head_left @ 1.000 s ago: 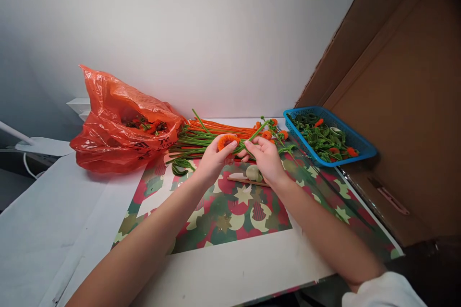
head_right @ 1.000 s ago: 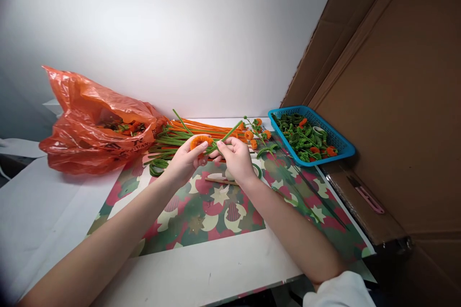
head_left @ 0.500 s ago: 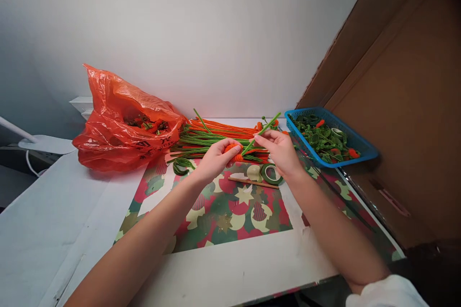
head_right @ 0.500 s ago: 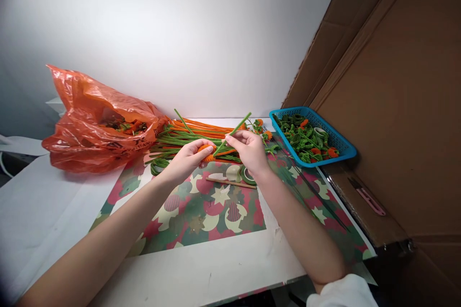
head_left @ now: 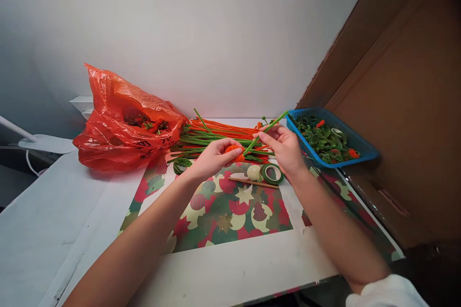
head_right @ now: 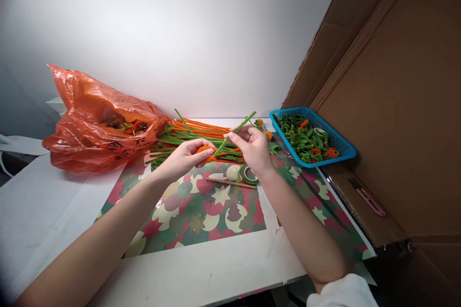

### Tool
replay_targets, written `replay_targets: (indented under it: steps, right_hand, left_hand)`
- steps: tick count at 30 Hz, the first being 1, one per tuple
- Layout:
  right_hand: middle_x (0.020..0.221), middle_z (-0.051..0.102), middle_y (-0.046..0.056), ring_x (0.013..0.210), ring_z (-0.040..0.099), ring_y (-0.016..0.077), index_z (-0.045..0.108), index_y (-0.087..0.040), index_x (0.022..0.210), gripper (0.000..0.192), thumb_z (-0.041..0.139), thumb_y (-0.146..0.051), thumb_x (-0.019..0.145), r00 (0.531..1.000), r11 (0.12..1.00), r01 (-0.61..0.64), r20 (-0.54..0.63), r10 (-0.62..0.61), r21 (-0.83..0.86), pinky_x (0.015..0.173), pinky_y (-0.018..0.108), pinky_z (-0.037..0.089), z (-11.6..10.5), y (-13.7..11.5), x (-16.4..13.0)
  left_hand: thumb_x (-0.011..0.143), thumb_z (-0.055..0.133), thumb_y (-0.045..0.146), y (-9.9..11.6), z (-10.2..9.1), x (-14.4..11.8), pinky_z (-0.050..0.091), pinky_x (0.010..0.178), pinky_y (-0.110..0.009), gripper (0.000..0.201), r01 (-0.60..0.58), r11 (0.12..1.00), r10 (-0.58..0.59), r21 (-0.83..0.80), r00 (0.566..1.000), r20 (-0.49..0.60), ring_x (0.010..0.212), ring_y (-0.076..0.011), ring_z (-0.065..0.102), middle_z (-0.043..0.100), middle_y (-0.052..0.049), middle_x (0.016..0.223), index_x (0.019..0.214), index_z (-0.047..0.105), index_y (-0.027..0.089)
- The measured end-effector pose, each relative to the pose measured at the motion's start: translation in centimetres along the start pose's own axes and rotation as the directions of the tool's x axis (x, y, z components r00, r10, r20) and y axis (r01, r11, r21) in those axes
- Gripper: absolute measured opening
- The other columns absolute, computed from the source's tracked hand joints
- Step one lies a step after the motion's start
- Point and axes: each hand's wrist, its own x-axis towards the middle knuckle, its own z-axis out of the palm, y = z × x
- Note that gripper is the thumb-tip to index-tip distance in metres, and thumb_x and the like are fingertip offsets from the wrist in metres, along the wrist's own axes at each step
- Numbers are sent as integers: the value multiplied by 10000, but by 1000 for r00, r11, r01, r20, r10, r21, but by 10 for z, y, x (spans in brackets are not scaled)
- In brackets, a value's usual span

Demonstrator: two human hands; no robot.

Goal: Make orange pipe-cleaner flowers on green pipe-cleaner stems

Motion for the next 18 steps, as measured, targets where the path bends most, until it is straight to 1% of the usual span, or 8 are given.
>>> replay_targets:
  steps: [3,5,6,7,9,11,15,18]
  right_hand:
    - [772,724,19,767,689,177,676,-210,872,180,670,-374,798,995,989,95,21,-93,-115,764,340,557,0,-8,-5]
    - [763,726,29,739,682,188,693,-205,883,166,630,-348,825,988,947,153,29,-151,-282,738,350,545,0,-14,-9]
    - [759,727,33,726,676,195,701,-203,886,156,627,-325,823,981,902,188,31,-191,-389,736,358,533,-1,-17,-10]
    - [752,726,33,714,669,200,708,-201,896,149,631,-299,815,970,836,225,38,-239,-501,747,370,517,-1,-19,-11]
    - [721,718,24,683,651,201,713,-198,960,184,641,-255,801,944,662,283,81,-319,-694,782,390,474,-3,-21,-13]
    - [696,704,16,668,635,195,702,-188,1040,242,629,-226,813,920,489,319,141,-366,-812,813,397,425,-5,-21,-13]
    - [764,708,27,742,616,193,667,-206,1177,325,537,-158,883,880,224,377,272,-388,-899,809,369,351,-6,-16,-13]
    - [812,701,23,775,585,186,686,-249,1166,364,504,-100,888,867,118,415,353,-351,-902,748,340,323,-6,-15,-14]
  left_hand:
    - [768,705,439,4,4,-1,333,475,-202,294,-35,999,31,-35,993,-112,504,-68,415,527,33,639,869,633,172]
    - [749,721,421,6,7,-1,341,466,-205,290,-92,995,81,-38,972,-223,502,-68,413,533,32,653,868,634,172]
    - [747,721,410,7,8,-1,342,462,-206,280,-124,992,111,-28,955,-276,503,-69,410,533,31,656,866,638,170]
    - [751,717,398,7,9,-1,342,458,-208,268,-150,989,139,-10,938,-316,506,-72,408,531,30,654,869,643,169]
    - [762,704,374,6,9,-1,337,451,-210,242,-181,982,184,43,911,-368,513,-80,408,528,27,647,879,655,168]
    - [778,688,358,4,10,-2,341,458,-215,223,-185,977,211,104,900,-381,527,-90,421,545,18,659,891,665,167]
    - [797,669,358,2,13,-3,382,518,-226,213,-182,964,243,195,902,-357,596,-117,495,631,-12,770,912,680,179]
    - [808,660,352,2,14,-4,391,548,-226,207,-196,954,269,228,896,-354,617,-122,504,659,-22,825,919,679,179]
